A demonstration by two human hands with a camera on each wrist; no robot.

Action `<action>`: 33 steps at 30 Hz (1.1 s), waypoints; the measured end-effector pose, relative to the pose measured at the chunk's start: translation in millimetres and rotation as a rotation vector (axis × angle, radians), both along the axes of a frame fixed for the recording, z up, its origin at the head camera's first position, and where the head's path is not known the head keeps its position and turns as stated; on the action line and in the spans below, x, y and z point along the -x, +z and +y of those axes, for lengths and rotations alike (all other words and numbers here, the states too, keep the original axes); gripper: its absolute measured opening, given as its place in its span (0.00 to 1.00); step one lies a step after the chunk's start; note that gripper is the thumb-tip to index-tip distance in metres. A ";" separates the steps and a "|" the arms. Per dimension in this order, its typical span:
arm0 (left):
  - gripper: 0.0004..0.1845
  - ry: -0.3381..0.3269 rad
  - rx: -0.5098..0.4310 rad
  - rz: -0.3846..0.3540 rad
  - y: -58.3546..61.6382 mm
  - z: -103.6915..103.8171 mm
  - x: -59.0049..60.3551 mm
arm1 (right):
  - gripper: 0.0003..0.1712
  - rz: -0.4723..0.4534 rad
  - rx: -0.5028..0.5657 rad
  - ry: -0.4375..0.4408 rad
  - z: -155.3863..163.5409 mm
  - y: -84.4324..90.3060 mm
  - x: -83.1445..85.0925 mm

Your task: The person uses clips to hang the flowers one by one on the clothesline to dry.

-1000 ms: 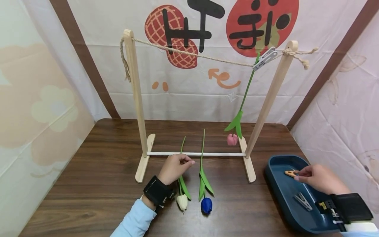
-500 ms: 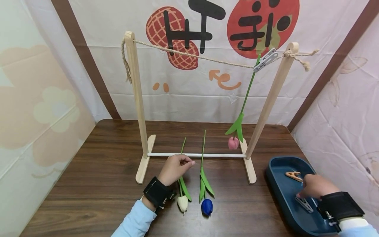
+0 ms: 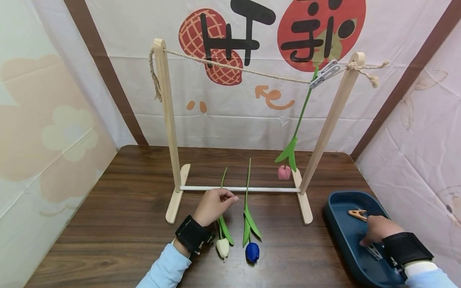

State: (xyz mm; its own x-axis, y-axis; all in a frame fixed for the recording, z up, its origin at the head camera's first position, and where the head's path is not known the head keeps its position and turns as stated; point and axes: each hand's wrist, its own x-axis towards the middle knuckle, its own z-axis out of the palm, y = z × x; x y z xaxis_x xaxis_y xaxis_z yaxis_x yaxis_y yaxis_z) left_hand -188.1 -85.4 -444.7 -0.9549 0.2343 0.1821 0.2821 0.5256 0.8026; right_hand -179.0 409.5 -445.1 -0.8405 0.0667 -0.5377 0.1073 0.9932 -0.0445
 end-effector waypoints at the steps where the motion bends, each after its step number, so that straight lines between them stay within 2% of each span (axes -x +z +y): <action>1: 0.06 -0.002 -0.002 0.000 -0.9 -0.2 0.3 | 0.33 -0.002 -0.002 -0.005 0.3 -1.7 0.0; 6: 0.08 -0.008 -0.011 -0.004 -5.0 -0.9 1.3 | 0.33 0.007 -0.014 -0.001 -8.1 0.6 -4.2; 15: 0.09 -0.012 -0.007 0.001 -10.1 -1.8 2.3 | 0.25 0.046 -0.024 0.047 -21.4 4.4 -6.2; 22: 0.07 0.003 -0.011 -0.008 -6.5 -1.5 2.9 | 0.24 0.047 -0.018 0.049 -19.1 0.7 0.5; 29: 0.06 0.006 -0.001 -0.003 -3.3 -1.1 2.3 | 0.22 0.064 -0.021 0.051 -25.9 8.5 -2.1; 33: 0.06 0.008 0.000 0.002 -3.1 -1.2 1.9 | 0.22 0.067 -0.020 0.057 -24.7 6.9 -0.5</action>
